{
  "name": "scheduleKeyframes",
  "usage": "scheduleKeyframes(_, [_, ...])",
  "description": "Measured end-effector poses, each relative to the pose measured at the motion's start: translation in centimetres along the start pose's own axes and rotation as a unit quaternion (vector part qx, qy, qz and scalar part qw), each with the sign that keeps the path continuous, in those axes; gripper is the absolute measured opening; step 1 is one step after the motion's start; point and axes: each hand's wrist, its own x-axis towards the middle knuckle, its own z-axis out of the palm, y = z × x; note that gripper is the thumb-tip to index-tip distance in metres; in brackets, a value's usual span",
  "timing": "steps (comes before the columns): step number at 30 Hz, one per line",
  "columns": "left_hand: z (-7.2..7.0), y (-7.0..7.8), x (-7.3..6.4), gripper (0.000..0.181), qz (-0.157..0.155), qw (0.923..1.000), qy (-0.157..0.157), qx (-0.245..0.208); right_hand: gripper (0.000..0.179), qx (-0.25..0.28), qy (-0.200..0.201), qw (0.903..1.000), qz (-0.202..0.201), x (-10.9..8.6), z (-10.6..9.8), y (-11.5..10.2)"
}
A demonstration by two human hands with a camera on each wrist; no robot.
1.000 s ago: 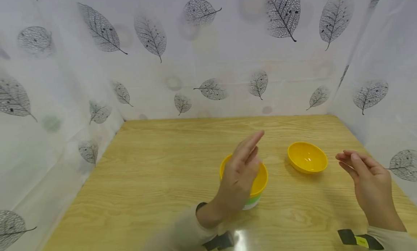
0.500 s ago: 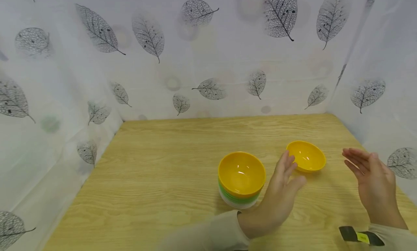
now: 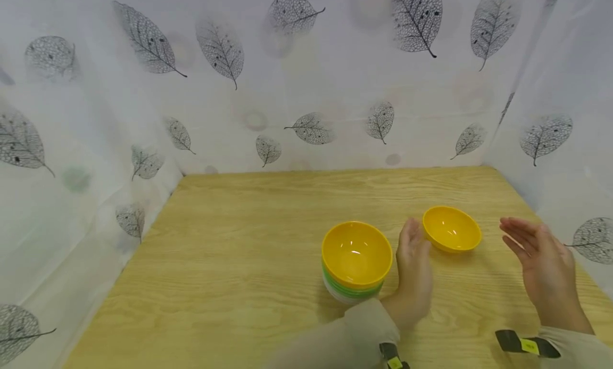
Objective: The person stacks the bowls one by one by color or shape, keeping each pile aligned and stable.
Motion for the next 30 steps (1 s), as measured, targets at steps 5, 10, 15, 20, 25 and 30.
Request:
scheduleKeyframes(5, [0.6, -1.4, 1.5, 0.050, -0.029, 0.9968, 0.074, 0.005, 0.037, -0.018, -0.008, 0.9996, 0.019, 0.0, -0.2, 0.3])
scheduleKeyframes(10, [1.0, -2.5, 2.4, 0.048, -0.070, 0.9910, 0.114, 0.005, 0.034, -0.053, -0.003, 0.9966, 0.063, 0.1, -0.5, 0.7])
scheduleKeyframes(15, [1.4, -3.6, 3.0, 0.051, -0.098, 0.9865, 0.127, 0.034, 0.034, -0.127, -0.010, 0.9847, 0.119, 0.4, -0.7, 1.1])
scheduleKeyframes(20, [1.7, -4.3, 3.3, 0.051, -0.124, 0.9802, 0.131, 0.082, 0.034, -0.174, -0.028, 0.9728, 0.150, 0.6, -1.0, 1.3])
scheduleKeyframes(25, [2.2, -4.7, 3.6, 0.049, -0.131, 0.9775, 0.133, 0.098, 0.051, -0.205, -0.032, 0.9594, 0.192, 1.0, -0.9, 1.5])
scheduleKeyframes(30, [2.4, -4.9, 4.1, 0.049, -0.136, 0.9744, 0.143, 0.107, 0.076, -0.224, -0.007, 0.9446, 0.240, 1.5, 0.0, 2.1])
